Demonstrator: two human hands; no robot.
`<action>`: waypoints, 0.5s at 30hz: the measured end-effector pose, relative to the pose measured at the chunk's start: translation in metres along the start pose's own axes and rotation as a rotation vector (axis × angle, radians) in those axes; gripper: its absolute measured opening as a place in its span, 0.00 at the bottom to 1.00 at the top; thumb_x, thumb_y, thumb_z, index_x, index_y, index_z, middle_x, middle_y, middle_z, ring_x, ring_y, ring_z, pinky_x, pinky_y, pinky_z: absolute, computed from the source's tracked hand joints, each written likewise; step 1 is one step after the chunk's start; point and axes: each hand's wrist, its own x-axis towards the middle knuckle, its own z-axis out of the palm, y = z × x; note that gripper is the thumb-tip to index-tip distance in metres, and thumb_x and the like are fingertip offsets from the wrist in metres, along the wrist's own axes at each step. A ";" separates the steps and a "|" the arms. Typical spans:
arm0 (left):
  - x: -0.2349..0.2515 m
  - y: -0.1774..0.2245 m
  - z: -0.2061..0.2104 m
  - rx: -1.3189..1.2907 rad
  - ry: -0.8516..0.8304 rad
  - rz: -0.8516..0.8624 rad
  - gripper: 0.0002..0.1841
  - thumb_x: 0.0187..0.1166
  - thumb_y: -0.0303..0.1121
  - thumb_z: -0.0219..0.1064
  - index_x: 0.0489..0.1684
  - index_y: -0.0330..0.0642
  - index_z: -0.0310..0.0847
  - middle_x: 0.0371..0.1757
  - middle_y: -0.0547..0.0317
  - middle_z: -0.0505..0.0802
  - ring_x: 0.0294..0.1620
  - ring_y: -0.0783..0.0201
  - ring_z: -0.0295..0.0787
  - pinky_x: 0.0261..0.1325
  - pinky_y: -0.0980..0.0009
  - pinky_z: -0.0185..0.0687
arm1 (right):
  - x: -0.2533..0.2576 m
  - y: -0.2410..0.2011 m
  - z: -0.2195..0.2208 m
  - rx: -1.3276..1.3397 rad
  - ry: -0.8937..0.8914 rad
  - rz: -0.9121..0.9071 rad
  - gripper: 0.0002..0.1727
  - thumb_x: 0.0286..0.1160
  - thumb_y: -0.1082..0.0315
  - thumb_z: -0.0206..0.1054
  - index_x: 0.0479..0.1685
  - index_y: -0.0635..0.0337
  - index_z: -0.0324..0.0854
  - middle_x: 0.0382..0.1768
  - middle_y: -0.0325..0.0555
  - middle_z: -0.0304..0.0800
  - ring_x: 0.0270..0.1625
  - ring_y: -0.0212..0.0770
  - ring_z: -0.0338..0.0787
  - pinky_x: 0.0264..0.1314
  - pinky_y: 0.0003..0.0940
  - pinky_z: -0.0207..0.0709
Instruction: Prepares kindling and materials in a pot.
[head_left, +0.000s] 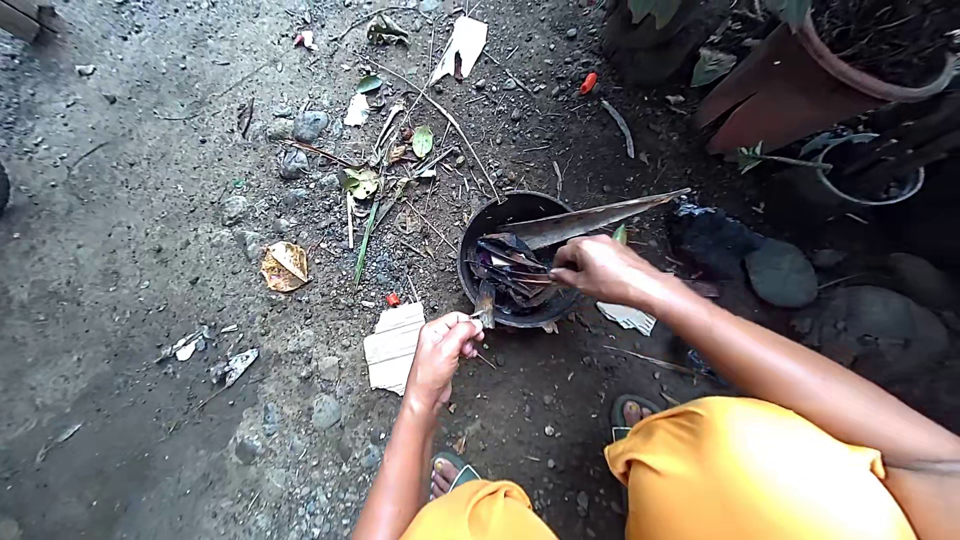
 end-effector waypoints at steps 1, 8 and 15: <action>0.000 0.000 0.000 0.000 0.000 0.001 0.18 0.78 0.19 0.52 0.19 0.45 0.81 0.18 0.72 0.86 0.18 0.79 0.79 0.30 0.81 0.80 | 0.001 -0.003 0.009 0.014 0.033 -0.014 0.10 0.80 0.64 0.70 0.39 0.61 0.91 0.38 0.53 0.90 0.45 0.56 0.91 0.49 0.62 0.82; -0.002 -0.003 0.003 -0.014 -0.005 -0.001 0.18 0.77 0.19 0.52 0.18 0.46 0.81 0.18 0.72 0.86 0.19 0.80 0.79 0.30 0.81 0.80 | 0.011 -0.001 0.067 -0.146 0.184 -0.093 0.14 0.81 0.67 0.65 0.40 0.73 0.87 0.41 0.67 0.89 0.49 0.67 0.91 0.46 0.62 0.83; -0.002 -0.005 0.002 -0.047 0.007 0.003 0.18 0.77 0.19 0.52 0.18 0.46 0.81 0.18 0.72 0.86 0.18 0.79 0.80 0.29 0.81 0.81 | 0.015 -0.002 0.043 -0.160 0.042 0.143 0.21 0.80 0.54 0.67 0.48 0.68 0.88 0.51 0.65 0.89 0.60 0.67 0.88 0.56 0.65 0.79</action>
